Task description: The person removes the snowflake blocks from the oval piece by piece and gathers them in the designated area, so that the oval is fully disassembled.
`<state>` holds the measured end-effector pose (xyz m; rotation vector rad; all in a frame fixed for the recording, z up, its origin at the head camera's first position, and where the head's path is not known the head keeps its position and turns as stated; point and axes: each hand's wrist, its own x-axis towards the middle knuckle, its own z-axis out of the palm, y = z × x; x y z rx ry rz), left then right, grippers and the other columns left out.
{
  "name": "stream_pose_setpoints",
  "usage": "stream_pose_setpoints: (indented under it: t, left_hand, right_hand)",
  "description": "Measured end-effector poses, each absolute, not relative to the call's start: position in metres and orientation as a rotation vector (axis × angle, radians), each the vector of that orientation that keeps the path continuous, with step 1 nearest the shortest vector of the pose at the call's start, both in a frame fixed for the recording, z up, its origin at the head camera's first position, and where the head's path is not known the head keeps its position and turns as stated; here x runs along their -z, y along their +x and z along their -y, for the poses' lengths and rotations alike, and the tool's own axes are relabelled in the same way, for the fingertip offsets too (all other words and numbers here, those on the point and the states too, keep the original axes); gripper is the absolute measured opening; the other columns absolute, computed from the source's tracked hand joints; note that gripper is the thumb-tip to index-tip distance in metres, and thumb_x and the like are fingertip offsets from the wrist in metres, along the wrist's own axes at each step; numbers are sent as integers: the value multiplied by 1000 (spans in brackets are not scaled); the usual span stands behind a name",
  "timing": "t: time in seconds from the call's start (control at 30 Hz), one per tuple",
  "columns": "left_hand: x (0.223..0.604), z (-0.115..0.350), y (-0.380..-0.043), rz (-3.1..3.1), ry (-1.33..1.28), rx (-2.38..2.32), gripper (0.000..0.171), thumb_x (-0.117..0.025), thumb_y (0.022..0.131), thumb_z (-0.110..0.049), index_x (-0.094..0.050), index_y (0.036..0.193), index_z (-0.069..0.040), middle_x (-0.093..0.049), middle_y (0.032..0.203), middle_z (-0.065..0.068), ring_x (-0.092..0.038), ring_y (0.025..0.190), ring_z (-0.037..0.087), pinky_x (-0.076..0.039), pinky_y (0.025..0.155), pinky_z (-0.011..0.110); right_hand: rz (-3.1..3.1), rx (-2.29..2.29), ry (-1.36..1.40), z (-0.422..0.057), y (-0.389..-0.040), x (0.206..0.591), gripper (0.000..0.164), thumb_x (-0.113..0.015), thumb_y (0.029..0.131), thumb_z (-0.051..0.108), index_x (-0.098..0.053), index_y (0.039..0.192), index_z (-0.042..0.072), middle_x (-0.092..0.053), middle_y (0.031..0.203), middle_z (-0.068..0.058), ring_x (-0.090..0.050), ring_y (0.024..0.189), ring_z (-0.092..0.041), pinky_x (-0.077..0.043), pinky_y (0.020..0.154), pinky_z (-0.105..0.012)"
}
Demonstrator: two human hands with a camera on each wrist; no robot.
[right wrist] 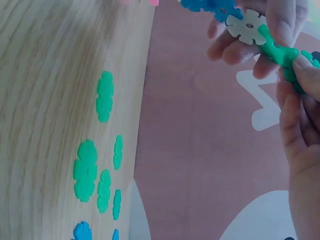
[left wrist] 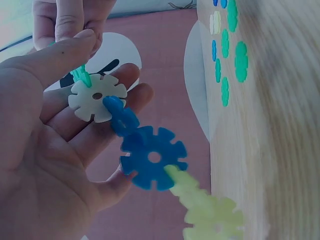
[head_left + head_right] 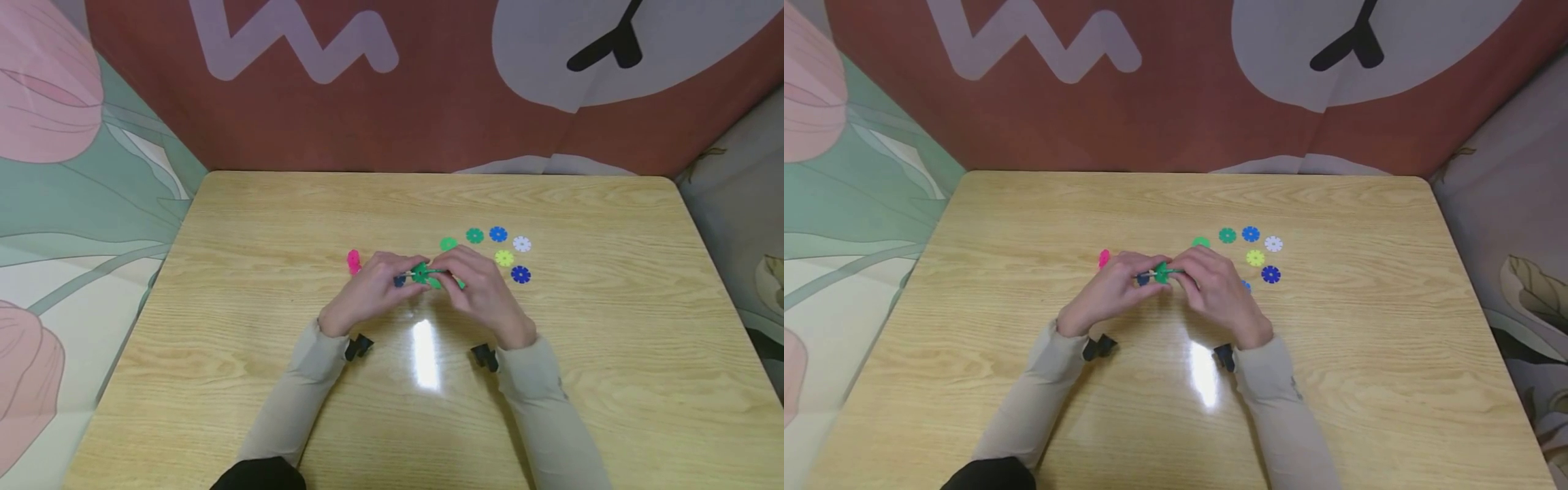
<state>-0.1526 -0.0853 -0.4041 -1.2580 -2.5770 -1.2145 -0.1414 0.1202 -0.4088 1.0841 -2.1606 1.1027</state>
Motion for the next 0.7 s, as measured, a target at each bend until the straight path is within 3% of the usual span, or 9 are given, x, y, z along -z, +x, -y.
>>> stream_pose_setpoints:
  t: [0.2, 0.33, 0.57, 0.7]
  left_hand:
    - [404, 84, -152, 2571, -1250, 1235, 36, -69, 90, -21, -66, 119, 1, -73, 92, 4, -52, 64, 6, -51, 63, 25]
    - [404, 84, -152, 2581, -1224, 1251, 36, -70, 90, -19, -66, 119, 1, -72, 89, 4, -51, 62, 6, -47, 58, 22]
    - [402, 84, -151, 2620, -1169, 1238, 42, -70, 90, -20, -63, 124, 2, -62, 76, 0, -38, 56, 6, -37, 56, 18]
    - [401, 85, -150, 2667, -1140, 1238, 45, -68, 91, -23, -60, 129, 0, -65, 83, 3, -33, 54, 7, -39, 58, 20]
  right_hand:
    - [2148, -1094, 1051, -120, -141, 409, 10, -64, 90, 7, -67, 85, -1, -69, 82, -9, -62, 75, -19, -51, 69, -27]
    - [2161, -1092, 1031, -122, -141, 406, 4, -69, 85, 0, -67, 87, -2, -69, 83, -10, -62, 77, -20, -51, 71, -25]
    - [2125, -1107, 924, -137, -143, 399, 14, -74, 75, -10, -69, 86, -3, -68, 82, -12, -63, 75, -23, -50, 75, -24]
    - [2144, -1143, 860, -149, -144, 395, 15, -72, 75, -14, -70, 86, -4, -68, 82, -13, -63, 77, -26, -47, 78, -18]
